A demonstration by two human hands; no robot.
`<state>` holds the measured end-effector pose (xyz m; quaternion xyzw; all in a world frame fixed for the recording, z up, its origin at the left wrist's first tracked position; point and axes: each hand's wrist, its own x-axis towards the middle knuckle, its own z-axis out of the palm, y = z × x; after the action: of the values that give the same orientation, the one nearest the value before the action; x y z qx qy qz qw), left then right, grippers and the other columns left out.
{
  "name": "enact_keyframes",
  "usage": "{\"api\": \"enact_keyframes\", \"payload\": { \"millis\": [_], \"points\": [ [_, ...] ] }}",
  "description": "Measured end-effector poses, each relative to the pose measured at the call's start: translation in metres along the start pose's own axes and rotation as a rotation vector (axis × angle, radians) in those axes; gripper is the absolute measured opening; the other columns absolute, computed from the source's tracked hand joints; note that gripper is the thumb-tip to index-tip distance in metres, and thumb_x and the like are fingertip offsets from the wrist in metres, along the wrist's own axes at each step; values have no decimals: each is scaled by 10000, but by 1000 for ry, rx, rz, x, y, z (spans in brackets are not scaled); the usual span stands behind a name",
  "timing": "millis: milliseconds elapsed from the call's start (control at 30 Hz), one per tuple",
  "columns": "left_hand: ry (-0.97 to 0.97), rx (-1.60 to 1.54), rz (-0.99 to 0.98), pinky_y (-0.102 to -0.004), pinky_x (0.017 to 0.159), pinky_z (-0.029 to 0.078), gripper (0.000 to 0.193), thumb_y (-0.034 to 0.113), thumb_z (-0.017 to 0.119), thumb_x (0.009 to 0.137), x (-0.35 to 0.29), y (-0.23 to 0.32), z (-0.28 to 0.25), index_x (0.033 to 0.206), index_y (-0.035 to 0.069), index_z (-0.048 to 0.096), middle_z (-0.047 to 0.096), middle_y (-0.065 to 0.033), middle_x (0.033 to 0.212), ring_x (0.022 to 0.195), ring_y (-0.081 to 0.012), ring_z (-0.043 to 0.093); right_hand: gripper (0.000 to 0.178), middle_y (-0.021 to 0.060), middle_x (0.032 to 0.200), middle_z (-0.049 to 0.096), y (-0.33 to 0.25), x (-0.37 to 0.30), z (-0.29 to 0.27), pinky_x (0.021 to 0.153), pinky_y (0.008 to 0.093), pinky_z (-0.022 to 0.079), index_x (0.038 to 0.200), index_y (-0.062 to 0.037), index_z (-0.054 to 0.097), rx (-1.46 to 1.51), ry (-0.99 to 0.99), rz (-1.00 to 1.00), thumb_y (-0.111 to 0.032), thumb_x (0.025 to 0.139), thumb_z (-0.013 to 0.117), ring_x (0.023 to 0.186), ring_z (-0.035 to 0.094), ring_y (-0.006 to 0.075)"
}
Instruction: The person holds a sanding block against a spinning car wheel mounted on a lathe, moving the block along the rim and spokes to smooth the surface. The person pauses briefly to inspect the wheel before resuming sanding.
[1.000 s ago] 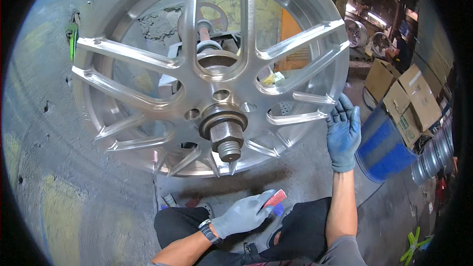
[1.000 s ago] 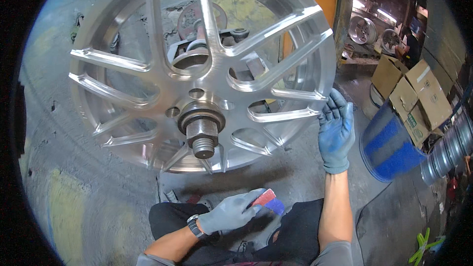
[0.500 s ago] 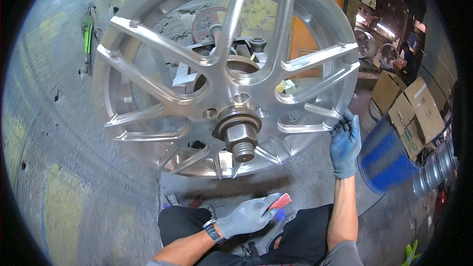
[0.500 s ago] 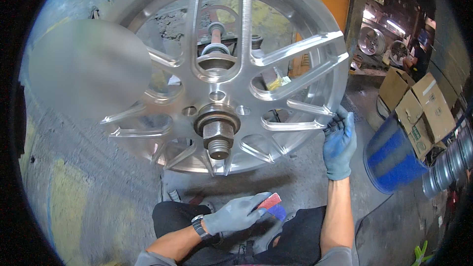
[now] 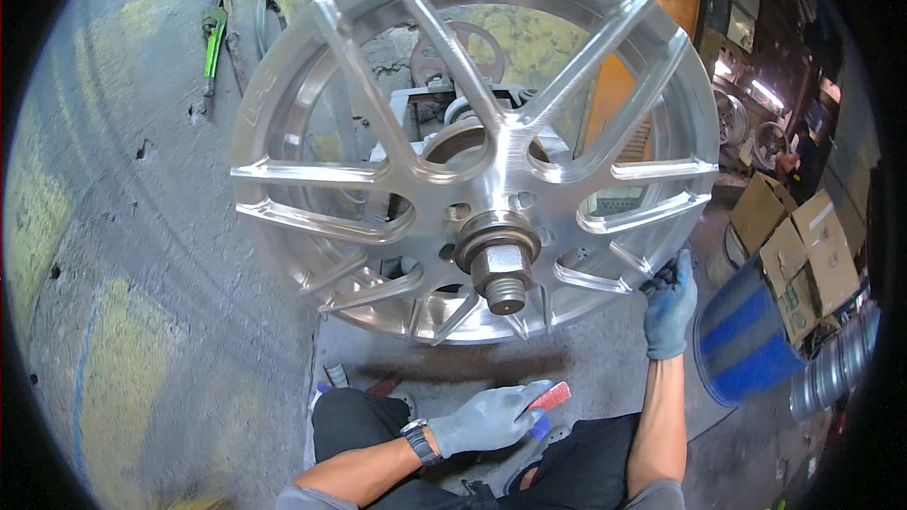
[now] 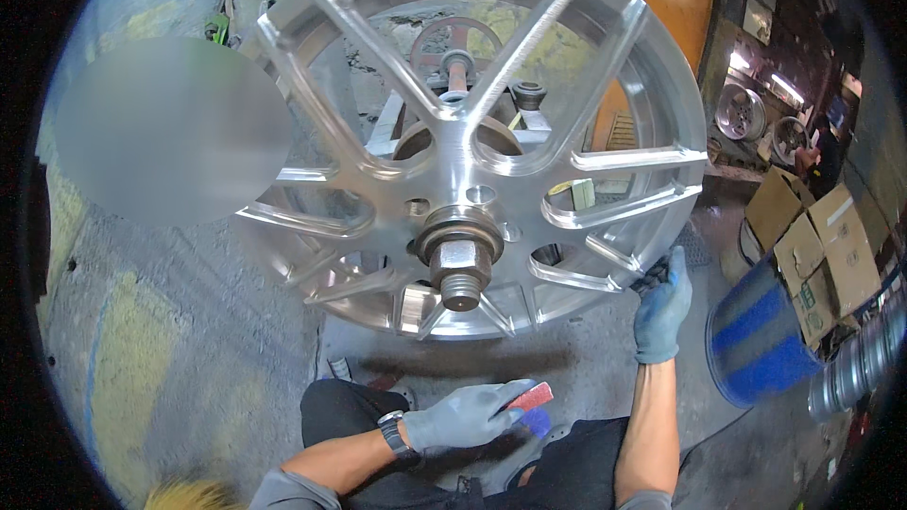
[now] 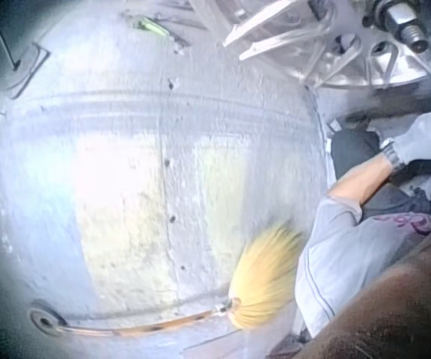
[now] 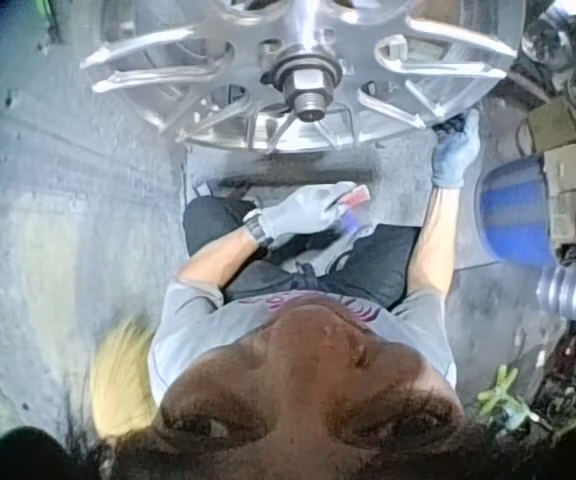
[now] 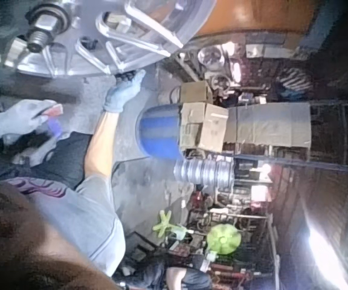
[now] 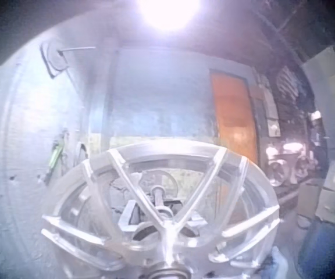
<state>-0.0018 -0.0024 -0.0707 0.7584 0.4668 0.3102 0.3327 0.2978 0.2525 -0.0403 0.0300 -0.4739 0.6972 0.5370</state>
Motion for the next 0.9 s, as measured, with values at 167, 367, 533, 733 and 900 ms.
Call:
{"api": "enact_keyframes", "payload": {
  "millis": [167,367,533,733,900],
  "points": [
    [-26,11,-33,-551,974,565,552,298,587,1085,-4,-1,1,1565,39,502,719,-316,1246,1121,-506,703,528,107,1273,714,-3,18,66,996,368,541,1361,0,664,-551,466,-265,-454,1201,448,1119,692,207],
    [-14,25,-23,-552,974,566,543,297,586,1085,-2,3,-2,1560,43,512,730,-294,1234,1138,-499,703,529,105,1263,723,2,14,42,986,373,540,1371,-2,663,-656,499,-234,-453,1203,443,1096,696,199],
    [-2,10,-24,-568,953,567,531,287,587,1078,-7,3,-2,1549,57,505,731,-291,1210,1098,-503,710,441,96,1147,727,20,7,55,894,380,547,1232,-50,687,-361,633,-151,-460,1164,537,986,699,207],
    [105,177,214,-540,883,609,471,238,625,1049,0,-5,0,1453,1,581,717,-321,1202,1065,-477,732,517,120,1246,714,7,-8,33,971,454,550,1309,-64,677,-283,744,44,-531,1140,533,1119,682,260],
    [132,156,281,-484,902,624,448,187,678,1049,6,20,-21,1431,-38,613,733,-271,1266,1053,-432,758,819,180,1703,461,-80,-23,93,1256,690,368,1695,-152,415,97,278,-421,-702,1090,480,1526,488,404]
  ]
}}
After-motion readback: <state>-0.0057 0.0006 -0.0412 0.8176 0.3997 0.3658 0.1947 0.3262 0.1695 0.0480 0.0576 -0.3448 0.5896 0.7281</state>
